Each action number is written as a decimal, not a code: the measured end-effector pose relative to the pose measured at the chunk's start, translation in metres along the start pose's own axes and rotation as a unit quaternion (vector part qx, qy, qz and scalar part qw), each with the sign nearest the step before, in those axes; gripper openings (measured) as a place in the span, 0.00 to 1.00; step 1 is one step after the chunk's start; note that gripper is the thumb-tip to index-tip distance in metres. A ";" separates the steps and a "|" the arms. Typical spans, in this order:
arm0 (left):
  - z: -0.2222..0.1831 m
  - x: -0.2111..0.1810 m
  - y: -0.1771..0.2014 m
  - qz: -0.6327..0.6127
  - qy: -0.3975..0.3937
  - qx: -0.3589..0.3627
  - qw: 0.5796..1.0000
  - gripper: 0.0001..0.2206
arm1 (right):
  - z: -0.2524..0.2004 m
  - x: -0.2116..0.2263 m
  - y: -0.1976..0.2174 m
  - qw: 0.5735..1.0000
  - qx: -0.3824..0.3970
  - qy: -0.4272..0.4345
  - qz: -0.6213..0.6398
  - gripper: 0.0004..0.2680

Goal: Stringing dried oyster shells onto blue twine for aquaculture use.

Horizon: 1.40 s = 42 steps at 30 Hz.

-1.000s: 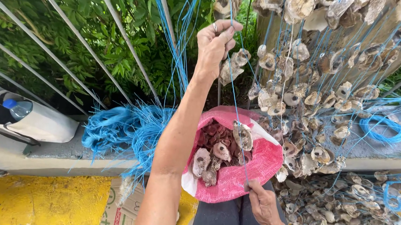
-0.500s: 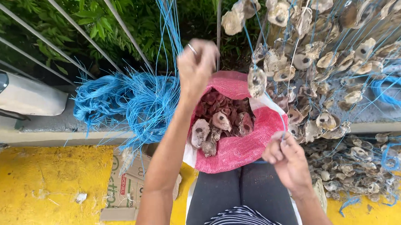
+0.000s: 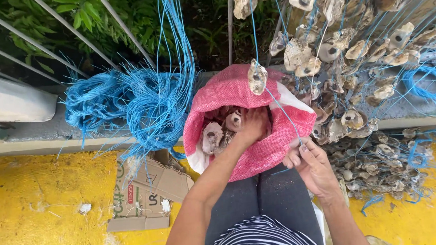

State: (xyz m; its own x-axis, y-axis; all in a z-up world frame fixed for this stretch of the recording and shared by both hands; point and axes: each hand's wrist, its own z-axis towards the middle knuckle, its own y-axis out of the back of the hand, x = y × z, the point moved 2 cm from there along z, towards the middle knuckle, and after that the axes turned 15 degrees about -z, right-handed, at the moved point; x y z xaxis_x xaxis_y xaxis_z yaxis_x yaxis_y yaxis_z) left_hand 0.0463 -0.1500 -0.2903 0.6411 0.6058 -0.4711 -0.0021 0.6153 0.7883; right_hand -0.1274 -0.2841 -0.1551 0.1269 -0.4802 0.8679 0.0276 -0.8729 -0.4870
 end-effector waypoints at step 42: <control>-0.017 0.027 0.134 -0.614 0.283 0.056 0.735 0.10 | 0.011 0.029 0.006 0.952 -0.026 0.004 -0.306 0.09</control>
State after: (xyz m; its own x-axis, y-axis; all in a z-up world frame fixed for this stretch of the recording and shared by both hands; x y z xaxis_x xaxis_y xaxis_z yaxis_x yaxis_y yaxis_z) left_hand 0.0507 -0.0429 -0.2044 -0.3156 -0.2390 -0.9183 0.3940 0.8474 -0.3559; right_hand -0.1125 -0.3025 -0.1336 0.0945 0.1197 0.9883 0.0439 -0.9923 0.1160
